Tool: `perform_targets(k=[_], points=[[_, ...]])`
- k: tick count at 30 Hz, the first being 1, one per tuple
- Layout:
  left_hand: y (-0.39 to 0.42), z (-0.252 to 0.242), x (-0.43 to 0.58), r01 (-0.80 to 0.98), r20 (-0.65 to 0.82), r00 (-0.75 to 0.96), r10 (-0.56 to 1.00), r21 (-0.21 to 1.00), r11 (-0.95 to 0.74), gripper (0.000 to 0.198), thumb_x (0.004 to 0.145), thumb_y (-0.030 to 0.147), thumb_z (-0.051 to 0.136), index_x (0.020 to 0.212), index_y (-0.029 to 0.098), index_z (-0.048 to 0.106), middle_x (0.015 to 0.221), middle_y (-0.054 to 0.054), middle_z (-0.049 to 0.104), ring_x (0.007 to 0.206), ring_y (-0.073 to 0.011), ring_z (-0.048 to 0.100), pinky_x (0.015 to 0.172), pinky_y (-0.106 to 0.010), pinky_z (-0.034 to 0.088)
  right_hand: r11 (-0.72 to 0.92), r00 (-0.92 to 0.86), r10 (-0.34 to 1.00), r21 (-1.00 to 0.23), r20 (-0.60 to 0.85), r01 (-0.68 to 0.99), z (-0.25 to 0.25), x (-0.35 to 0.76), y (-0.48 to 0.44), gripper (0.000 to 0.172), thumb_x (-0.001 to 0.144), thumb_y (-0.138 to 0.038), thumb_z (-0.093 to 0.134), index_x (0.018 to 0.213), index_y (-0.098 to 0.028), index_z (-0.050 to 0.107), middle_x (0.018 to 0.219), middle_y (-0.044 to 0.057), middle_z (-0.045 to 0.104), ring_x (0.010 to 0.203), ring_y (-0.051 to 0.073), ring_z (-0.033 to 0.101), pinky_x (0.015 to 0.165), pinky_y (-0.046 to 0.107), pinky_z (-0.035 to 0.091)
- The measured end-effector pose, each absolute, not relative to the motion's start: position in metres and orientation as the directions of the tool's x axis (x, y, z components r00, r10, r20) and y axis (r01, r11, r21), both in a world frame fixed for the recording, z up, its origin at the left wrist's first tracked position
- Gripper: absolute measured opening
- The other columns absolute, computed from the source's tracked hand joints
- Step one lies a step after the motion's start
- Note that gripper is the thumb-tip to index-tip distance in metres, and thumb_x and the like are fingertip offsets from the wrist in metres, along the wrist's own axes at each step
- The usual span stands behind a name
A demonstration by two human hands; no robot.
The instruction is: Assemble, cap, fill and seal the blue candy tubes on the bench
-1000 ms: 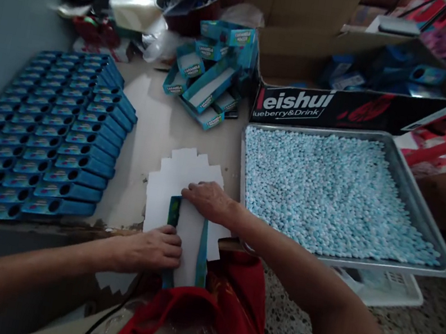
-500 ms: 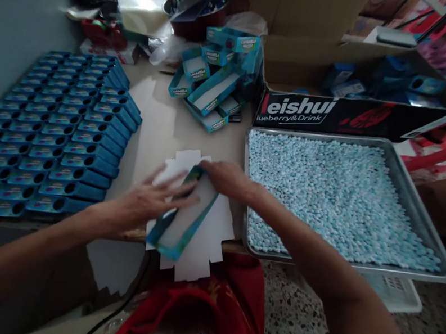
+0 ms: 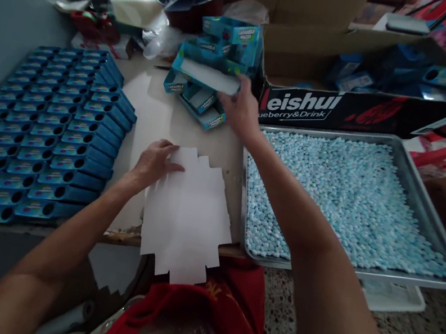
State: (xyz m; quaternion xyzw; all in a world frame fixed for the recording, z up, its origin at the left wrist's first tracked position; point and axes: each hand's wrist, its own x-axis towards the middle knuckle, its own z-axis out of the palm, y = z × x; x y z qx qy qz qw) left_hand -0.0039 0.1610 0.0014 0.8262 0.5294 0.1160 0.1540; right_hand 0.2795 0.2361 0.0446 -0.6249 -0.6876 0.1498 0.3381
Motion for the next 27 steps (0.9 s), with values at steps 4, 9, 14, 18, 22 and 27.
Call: perform_targets(k=[4,9,14,18,22,27], points=[[0.148,0.012,-0.002,0.802,0.184,0.331,0.926,0.461,-0.379,0.028,0.077,0.028,0.086,0.102,0.021,0.076,0.114,-0.011,0.072,0.110,-0.0292,0.065,0.096,-0.038,0.049,0.301,-0.243,0.953,-0.552,0.179,0.778,0.021,0.265,0.157,0.048,0.091,-0.038,0.068,0.133,-0.016,0.061,0.129,0.016,0.066,0.115,0.030,0.064,0.102,0.044,0.050],[0.147,0.059,-0.007,0.624,0.191,0.218,0.957,0.726,-0.287,0.022,0.070,0.032,0.088,0.071,0.020,0.068,0.070,0.001,0.065,0.070,-0.0162,0.057,0.071,-0.029,0.045,0.107,-0.168,0.986,-0.792,0.006,0.601,0.015,0.265,0.098,0.074,0.074,-0.042,0.084,0.139,-0.018,0.057,0.126,0.014,0.069,0.113,0.031,0.064,0.102,0.050,0.051],[0.135,0.094,-0.028,0.281,-0.042,0.307,0.951,0.958,-0.048,0.047,0.053,0.035,0.094,0.091,0.018,0.074,0.083,-0.001,0.069,0.078,-0.0157,0.060,0.071,-0.027,0.049,-0.331,-0.250,0.919,-0.941,-0.306,-0.065,0.035,0.260,0.063,0.050,0.075,-0.042,0.073,0.118,-0.020,0.062,0.113,0.011,0.075,0.088,0.024,0.072,0.079,0.039,0.060],[0.085,0.066,-0.030,-0.078,-0.270,0.331,0.904,0.947,0.311,0.077,0.054,0.039,0.086,0.126,0.020,0.066,0.095,-0.003,0.073,0.077,-0.0174,0.066,0.066,-0.025,0.051,-0.423,-0.178,0.900,-0.895,-0.397,-0.140,0.037,0.254,0.039,0.068,0.069,-0.034,0.067,0.135,-0.024,0.052,0.112,0.008,0.075,0.081,0.022,0.072,0.071,0.035,0.060],[0.037,0.033,-0.014,-0.277,-0.375,0.185,0.908,0.867,0.415,0.073,0.065,0.037,0.075,0.135,0.022,0.060,0.109,-0.006,0.076,0.085,-0.0234,0.072,0.072,-0.031,0.055,-0.294,-0.114,0.948,-0.955,-0.296,0.035,0.023,0.249,0.021,0.065,0.075,-0.038,0.060,0.138,-0.027,0.052,0.114,0.006,0.074,0.083,0.023,0.072,0.070,0.034,0.059],[0.034,0.020,-0.003,-0.116,-0.357,-0.068,0.932,0.930,0.348,0.048,0.056,0.028,0.070,0.102,0.018,0.070,0.085,-0.002,0.075,0.068,-0.0193,0.066,0.061,-0.028,0.049,0.064,-0.108,0.994,-0.777,-0.006,0.626,0.010,0.236,0.013,0.046,0.088,-0.029,0.048,0.130,-0.028,0.066,0.078,0.001,0.070,0.073,0.022,0.066,0.078,0.034,0.054]])
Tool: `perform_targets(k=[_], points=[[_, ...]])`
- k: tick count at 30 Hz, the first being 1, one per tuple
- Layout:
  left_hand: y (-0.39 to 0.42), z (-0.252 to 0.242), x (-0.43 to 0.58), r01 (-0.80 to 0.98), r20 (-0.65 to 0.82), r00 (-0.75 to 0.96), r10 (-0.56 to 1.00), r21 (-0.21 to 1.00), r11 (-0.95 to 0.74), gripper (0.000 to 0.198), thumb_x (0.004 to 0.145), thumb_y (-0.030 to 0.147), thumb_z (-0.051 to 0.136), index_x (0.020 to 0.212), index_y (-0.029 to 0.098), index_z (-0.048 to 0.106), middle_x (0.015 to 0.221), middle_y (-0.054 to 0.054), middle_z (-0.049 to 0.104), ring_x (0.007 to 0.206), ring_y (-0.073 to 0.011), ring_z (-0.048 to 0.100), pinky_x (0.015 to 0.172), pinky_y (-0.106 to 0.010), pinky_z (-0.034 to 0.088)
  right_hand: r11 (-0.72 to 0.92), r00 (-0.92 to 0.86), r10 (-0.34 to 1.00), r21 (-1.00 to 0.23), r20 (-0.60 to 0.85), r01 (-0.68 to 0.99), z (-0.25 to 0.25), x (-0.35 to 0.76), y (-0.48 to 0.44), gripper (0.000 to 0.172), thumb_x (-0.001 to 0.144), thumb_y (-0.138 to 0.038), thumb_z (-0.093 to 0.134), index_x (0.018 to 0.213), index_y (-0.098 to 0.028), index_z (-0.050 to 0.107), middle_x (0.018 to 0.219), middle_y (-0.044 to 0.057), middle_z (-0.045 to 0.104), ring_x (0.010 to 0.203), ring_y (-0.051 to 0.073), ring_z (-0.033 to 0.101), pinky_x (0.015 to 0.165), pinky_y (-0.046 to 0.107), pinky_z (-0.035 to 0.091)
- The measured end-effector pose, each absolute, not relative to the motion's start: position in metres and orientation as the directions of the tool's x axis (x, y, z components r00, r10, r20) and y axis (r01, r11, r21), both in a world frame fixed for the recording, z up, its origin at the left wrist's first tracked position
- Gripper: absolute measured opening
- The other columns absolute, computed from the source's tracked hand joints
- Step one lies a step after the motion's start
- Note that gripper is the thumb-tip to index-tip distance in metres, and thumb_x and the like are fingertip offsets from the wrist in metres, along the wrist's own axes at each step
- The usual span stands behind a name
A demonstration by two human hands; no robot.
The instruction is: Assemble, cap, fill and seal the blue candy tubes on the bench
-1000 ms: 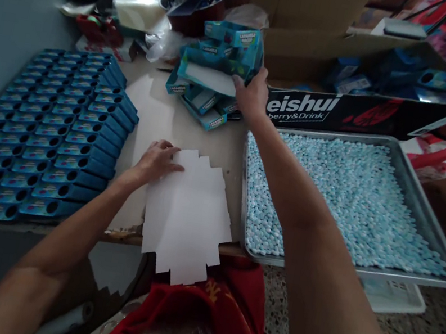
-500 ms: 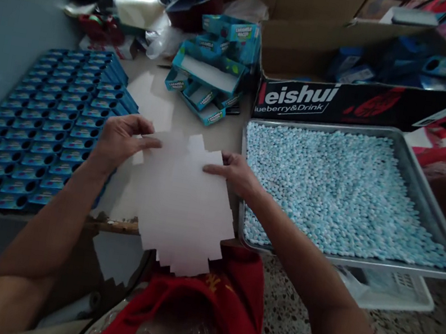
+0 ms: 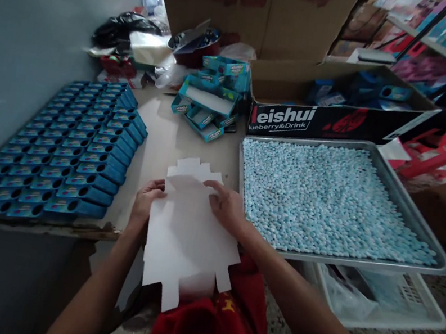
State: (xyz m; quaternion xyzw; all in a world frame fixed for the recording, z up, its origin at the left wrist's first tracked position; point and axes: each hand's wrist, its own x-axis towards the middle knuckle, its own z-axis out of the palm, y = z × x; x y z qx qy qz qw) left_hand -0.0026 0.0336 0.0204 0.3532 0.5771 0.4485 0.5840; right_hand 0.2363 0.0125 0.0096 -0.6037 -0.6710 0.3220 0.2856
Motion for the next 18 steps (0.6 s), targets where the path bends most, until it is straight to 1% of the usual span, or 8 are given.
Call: perform_targets(k=[2,4,6,9,11,13,15,18], points=[[0.038,0.021,0.000,0.008,-0.317,-0.152,0.936,0.947,0.322,0.035,0.059,0.030,0.068,0.092,0.019,0.070,0.078,0.000,0.073,0.066,-0.0179,0.064,0.059,-0.026,0.046,0.090,-0.111,0.994,-0.691,0.015,0.717,0.007,0.232,0.016,0.047,0.089,-0.023,0.046,0.131,-0.028,0.067,0.079,0.001,0.070,0.076,0.022,0.066,0.081,0.033,0.052],[0.040,0.023,0.001,0.047,-0.313,-0.167,0.935,0.945,0.325,0.032,0.063,0.033,0.069,0.091,0.019,0.072,0.075,0.000,0.071,0.064,-0.0169,0.063,0.058,-0.025,0.045,-0.005,-0.058,0.996,-0.701,-0.066,0.713,0.006,0.233,0.023,0.049,0.085,-0.022,0.050,0.130,-0.028,0.067,0.082,0.001,0.071,0.077,0.021,0.066,0.077,0.031,0.052],[0.041,0.026,0.000,0.002,-0.358,-0.095,0.929,0.933,0.360,0.040,0.062,0.033,0.074,0.099,0.017,0.073,0.077,-0.001,0.073,0.064,-0.0171,0.064,0.059,-0.026,0.046,-0.134,-0.031,0.981,-0.777,-0.194,0.614,0.005,0.239,0.030,0.051,0.078,-0.023,0.056,0.128,-0.027,0.066,0.084,-0.001,0.070,0.074,0.019,0.065,0.070,0.028,0.051],[0.044,0.029,-0.006,-0.058,-0.468,0.076,0.880,0.879,0.473,0.055,0.051,0.030,0.083,0.103,0.014,0.075,0.082,-0.005,0.077,0.065,-0.0200,0.067,0.062,-0.029,0.050,-0.257,-0.103,0.938,-0.866,-0.330,0.429,0.008,0.250,0.041,0.047,0.075,-0.031,0.061,0.121,-0.024,0.066,0.082,-0.002,0.068,0.066,0.017,0.063,0.060,0.025,0.049],[0.046,0.029,-0.008,-0.056,-0.510,0.119,0.852,0.853,0.519,0.054,0.046,0.027,0.085,0.097,0.013,0.077,0.080,-0.006,0.077,0.064,-0.0212,0.068,0.061,-0.030,0.051,-0.259,-0.127,0.928,-0.854,-0.349,0.451,0.013,0.254,0.050,0.039,0.080,-0.047,0.066,0.109,-0.022,0.069,0.073,-0.003,0.064,0.062,0.016,0.060,0.056,0.024,0.045],[0.046,0.028,-0.008,-0.053,-0.516,0.115,0.849,0.850,0.524,0.047,0.046,0.027,0.084,0.090,0.013,0.078,0.077,-0.006,0.077,0.064,-0.0221,0.069,0.059,-0.029,0.050,-0.189,-0.114,0.937,-0.754,-0.330,0.629,0.017,0.252,0.060,0.043,0.082,-0.063,0.066,0.085,-0.020,0.070,0.066,0.000,0.060,0.064,0.017,0.060,0.057,0.025,0.042],[0.041,0.027,-0.004,-0.071,-0.499,0.068,0.864,0.862,0.503,0.045,0.050,0.030,0.085,0.091,0.013,0.079,0.076,-0.005,0.077,0.069,-0.0229,0.071,0.060,-0.028,0.051,-0.100,-0.091,0.947,-0.555,-0.307,0.826,0.019,0.246,0.068,0.055,0.086,-0.070,0.063,0.065,-0.019,0.066,0.067,0.006,0.064,0.071,0.020,0.063,0.062,0.028,0.043],[0.028,0.025,0.001,-0.156,-0.516,-0.056,0.855,0.850,0.503,0.051,0.056,0.038,0.090,0.100,0.014,0.079,0.077,-0.005,0.076,0.070,-0.0218,0.071,0.065,-0.030,0.054,-0.023,-0.083,0.947,-0.324,-0.311,0.946,0.020,0.233,0.076,0.055,0.091,-0.066,0.061,0.066,-0.018,0.070,0.086,0.015,0.074,0.085,0.027,0.069,0.071,0.033,0.046]])
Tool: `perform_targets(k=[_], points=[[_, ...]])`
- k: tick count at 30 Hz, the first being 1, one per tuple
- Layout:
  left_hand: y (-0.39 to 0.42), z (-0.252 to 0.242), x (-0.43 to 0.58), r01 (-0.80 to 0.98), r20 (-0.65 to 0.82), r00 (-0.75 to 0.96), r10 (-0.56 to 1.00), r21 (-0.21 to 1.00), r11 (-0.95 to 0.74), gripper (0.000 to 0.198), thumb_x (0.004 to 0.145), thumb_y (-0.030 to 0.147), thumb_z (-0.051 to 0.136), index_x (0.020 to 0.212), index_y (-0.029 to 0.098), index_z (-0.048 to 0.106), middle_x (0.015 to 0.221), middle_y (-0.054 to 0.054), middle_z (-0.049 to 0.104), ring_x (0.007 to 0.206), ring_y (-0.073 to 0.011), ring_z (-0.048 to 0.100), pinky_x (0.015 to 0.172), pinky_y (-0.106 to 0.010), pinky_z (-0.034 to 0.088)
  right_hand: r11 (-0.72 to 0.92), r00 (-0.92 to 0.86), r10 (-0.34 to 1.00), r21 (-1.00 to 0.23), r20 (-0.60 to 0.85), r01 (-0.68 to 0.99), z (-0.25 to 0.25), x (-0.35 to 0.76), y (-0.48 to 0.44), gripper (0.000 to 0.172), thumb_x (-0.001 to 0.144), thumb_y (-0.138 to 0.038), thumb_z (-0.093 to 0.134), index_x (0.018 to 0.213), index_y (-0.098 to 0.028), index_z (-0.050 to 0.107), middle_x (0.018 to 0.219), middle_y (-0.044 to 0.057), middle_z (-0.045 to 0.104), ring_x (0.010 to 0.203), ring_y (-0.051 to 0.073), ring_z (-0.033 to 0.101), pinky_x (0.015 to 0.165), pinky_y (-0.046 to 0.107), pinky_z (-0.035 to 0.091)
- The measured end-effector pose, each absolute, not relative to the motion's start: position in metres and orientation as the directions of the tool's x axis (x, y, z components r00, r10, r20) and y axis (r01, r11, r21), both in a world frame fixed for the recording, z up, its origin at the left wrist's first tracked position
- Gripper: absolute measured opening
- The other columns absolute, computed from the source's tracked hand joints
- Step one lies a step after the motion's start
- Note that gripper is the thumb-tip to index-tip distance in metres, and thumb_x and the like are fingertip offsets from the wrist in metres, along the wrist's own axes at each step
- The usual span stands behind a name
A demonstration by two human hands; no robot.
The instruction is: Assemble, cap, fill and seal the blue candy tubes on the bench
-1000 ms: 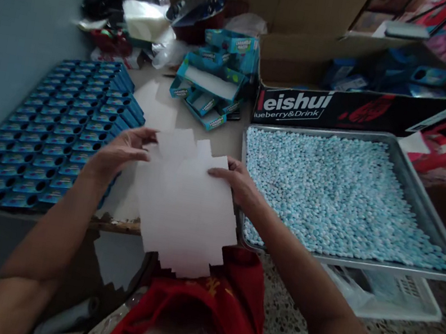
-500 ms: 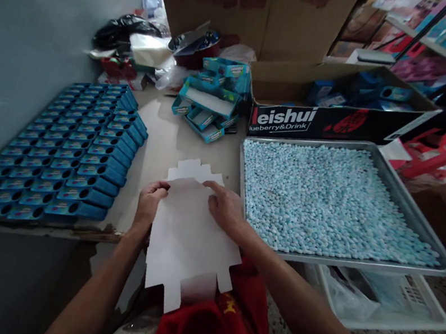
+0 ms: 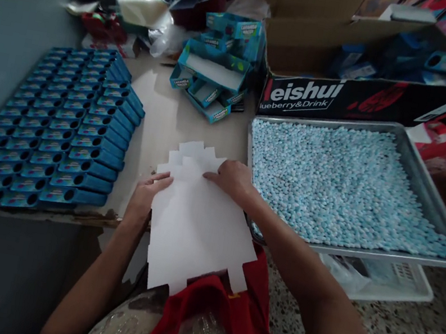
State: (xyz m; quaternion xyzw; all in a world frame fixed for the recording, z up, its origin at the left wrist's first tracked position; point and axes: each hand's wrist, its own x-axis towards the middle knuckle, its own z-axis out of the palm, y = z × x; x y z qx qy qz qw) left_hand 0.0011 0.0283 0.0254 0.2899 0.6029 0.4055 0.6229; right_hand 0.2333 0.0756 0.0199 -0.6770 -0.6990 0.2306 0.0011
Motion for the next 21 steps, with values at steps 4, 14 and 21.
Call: perform_targets(k=[4,14,21], points=[[0.023,0.028,-0.002,-0.220,-0.552,-0.064,0.831,0.820,0.528,0.052,0.057,0.043,0.093,0.099,0.016,0.078,0.081,-0.005,0.077,0.067,-0.0194,0.068,0.065,-0.031,0.053,-0.030,-0.075,0.929,-0.276,-0.361,0.961,0.021,0.225,0.077,0.051,0.095,-0.061,0.059,0.077,-0.017,0.076,0.098,0.018,0.076,0.094,0.029,0.072,0.075,0.034,0.050],[0.004,0.038,-0.017,-0.298,-0.497,0.377,0.782,0.734,0.610,0.065,0.055,0.026,0.070,0.119,0.025,0.068,0.094,-0.004,0.075,0.063,-0.0184,0.064,0.054,-0.028,0.046,-0.648,-0.302,0.749,-0.748,-0.590,-0.147,0.037,0.285,0.034,0.060,0.056,-0.033,0.091,0.112,-0.022,0.074,0.096,0.004,0.081,0.071,0.020,0.075,0.065,0.029,0.060],[-0.012,0.068,-0.001,-0.472,-0.521,-0.047,0.852,0.763,0.440,0.060,0.070,0.024,0.071,0.129,0.025,0.065,0.106,-0.002,0.077,0.085,-0.0221,0.072,0.071,-0.029,0.057,-0.609,-0.212,0.782,-0.648,-0.586,-0.457,0.038,0.267,0.003,0.050,0.059,-0.023,0.089,0.106,-0.024,0.075,0.096,0.002,0.081,0.071,0.018,0.074,0.070,0.029,0.063]])
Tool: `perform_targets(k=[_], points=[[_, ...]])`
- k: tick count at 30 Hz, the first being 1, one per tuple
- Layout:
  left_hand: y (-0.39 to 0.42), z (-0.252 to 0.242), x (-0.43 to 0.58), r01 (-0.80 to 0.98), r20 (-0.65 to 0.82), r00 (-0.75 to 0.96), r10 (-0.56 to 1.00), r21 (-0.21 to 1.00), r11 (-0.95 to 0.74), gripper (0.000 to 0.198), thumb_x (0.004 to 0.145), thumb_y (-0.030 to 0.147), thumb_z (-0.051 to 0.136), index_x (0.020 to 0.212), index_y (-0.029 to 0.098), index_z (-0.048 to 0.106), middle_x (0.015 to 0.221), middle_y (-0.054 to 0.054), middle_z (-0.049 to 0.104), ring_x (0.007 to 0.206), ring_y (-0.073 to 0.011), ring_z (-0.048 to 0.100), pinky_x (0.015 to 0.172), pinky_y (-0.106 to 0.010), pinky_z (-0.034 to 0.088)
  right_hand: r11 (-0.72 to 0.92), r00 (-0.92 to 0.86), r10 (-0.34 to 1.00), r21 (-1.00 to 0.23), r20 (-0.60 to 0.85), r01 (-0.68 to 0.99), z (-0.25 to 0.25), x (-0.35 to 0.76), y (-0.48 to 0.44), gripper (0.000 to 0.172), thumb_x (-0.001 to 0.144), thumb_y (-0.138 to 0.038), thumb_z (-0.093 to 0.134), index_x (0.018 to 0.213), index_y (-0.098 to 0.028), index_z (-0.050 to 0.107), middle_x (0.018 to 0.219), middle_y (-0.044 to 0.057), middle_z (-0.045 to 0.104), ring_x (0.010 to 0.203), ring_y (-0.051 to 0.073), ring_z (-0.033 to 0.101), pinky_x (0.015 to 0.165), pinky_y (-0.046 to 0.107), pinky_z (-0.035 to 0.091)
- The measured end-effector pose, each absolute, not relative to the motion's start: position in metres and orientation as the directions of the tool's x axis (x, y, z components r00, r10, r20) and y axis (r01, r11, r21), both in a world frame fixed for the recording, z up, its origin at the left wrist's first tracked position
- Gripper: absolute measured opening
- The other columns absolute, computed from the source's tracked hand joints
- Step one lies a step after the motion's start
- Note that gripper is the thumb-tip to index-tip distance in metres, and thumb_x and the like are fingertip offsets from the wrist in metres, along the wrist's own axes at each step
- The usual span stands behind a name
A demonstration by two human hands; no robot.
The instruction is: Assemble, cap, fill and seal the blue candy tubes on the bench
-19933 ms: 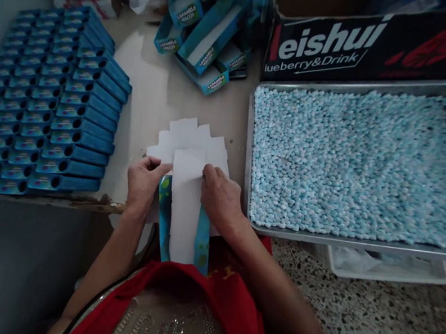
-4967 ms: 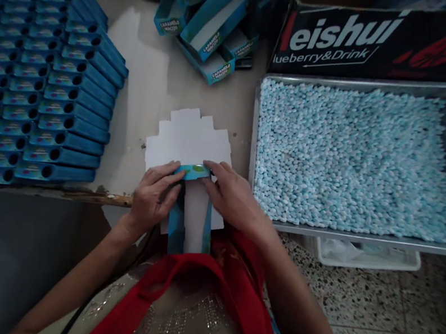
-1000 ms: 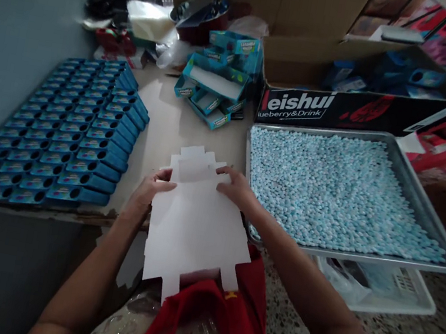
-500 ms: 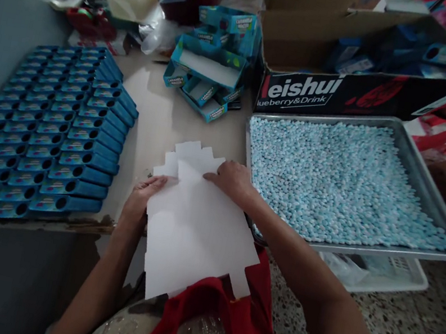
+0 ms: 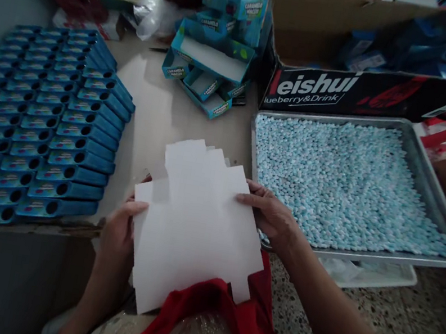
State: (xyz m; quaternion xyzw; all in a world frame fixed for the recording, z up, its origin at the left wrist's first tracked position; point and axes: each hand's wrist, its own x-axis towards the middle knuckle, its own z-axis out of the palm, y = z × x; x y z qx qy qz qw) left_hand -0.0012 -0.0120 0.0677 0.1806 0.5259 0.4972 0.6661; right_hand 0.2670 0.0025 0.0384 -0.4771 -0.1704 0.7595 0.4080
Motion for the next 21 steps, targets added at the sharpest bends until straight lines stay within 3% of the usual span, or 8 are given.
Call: perform_targets(k=[3,6,8,10,12,14,17,21], points=[[0.013,0.069,-0.007,-0.475,-0.538,-0.128,0.833,0.770,0.425,0.068,0.059,0.018,0.072,0.126,0.027,0.066,0.101,0.001,0.078,0.083,-0.0215,0.072,0.071,-0.029,0.058,-0.512,-0.137,0.850,-0.733,-0.509,-0.448,0.038,0.252,0.016,0.047,0.065,-0.024,0.083,0.111,-0.027,0.072,0.102,0.000,0.080,0.076,0.017,0.073,0.071,0.028,0.062],[0.033,0.060,-0.007,-0.423,-0.514,-0.163,0.842,0.808,0.411,0.074,0.058,0.019,0.070,0.131,0.029,0.064,0.101,0.002,0.078,0.084,-0.0218,0.072,0.070,-0.029,0.058,-0.402,-0.120,0.914,-0.835,-0.387,-0.375,0.032,0.245,0.036,0.053,0.070,-0.029,0.075,0.123,-0.030,0.065,0.104,-0.002,0.077,0.074,0.016,0.069,0.065,0.026,0.058],[0.039,0.054,-0.003,-0.366,-0.482,-0.123,0.867,0.834,0.412,0.074,0.059,0.021,0.068,0.132,0.028,0.064,0.102,0.001,0.078,0.084,-0.0221,0.071,0.068,-0.029,0.057,-0.333,-0.185,0.936,-0.922,-0.299,-0.199,0.025,0.246,0.046,0.056,0.074,-0.031,0.069,0.129,-0.030,0.062,0.108,-0.001,0.075,0.077,0.016,0.067,0.067,0.027,0.056],[0.042,0.050,0.003,-0.288,-0.450,0.007,0.893,0.854,0.433,0.073,0.060,0.020,0.067,0.133,0.026,0.063,0.108,-0.001,0.077,0.089,-0.0230,0.071,0.070,-0.030,0.057,-0.171,-0.253,0.950,-0.983,-0.183,0.070,0.018,0.249,0.054,0.055,0.073,-0.027,0.064,0.128,-0.027,0.064,0.113,0.001,0.073,0.087,0.019,0.066,0.077,0.031,0.056],[0.046,0.047,0.007,-0.210,-0.418,0.156,0.895,0.871,0.443,0.072,0.061,0.019,0.064,0.133,0.024,0.063,0.113,-0.003,0.076,0.095,-0.0251,0.070,0.075,-0.032,0.057,-0.016,-0.291,0.951,-0.961,-0.099,0.275,0.011,0.251,0.058,0.052,0.072,-0.022,0.061,0.123,-0.025,0.066,0.113,0.003,0.072,0.095,0.021,0.065,0.087,0.035,0.054],[0.052,0.043,0.007,-0.186,-0.393,0.223,0.892,0.881,0.435,0.073,0.059,0.019,0.060,0.132,0.020,0.064,0.114,-0.005,0.075,0.099,-0.0274,0.070,0.080,-0.035,0.058,-0.045,-0.238,0.963,-0.948,-0.125,0.316,0.005,0.251,0.060,0.047,0.077,-0.025,0.059,0.123,-0.024,0.064,0.109,0.004,0.072,0.093,0.023,0.065,0.086,0.037,0.054],[0.059,0.034,0.003,-0.212,-0.374,0.170,0.912,0.889,0.405,0.071,0.057,0.021,0.057,0.128,0.017,0.067,0.113,-0.006,0.075,0.101,-0.0281,0.069,0.085,-0.037,0.057,-0.176,-0.140,0.966,-0.948,-0.219,0.265,0.000,0.246,0.059,0.047,0.085,-0.032,0.059,0.131,-0.024,0.059,0.111,0.007,0.073,0.093,0.024,0.068,0.080,0.037,0.056],[0.061,0.026,-0.002,-0.115,-0.403,0.111,0.909,0.903,0.414,0.065,0.059,0.022,0.056,0.123,0.020,0.068,0.110,-0.003,0.074,0.095,-0.0243,0.066,0.077,-0.031,0.053,0.012,-0.198,0.976,-0.879,-0.094,0.477,0.001,0.241,0.055,0.045,0.087,-0.025,0.055,0.132,-0.027,0.064,0.118,0.005,0.073,0.099,0.023,0.068,0.090,0.037,0.053]])
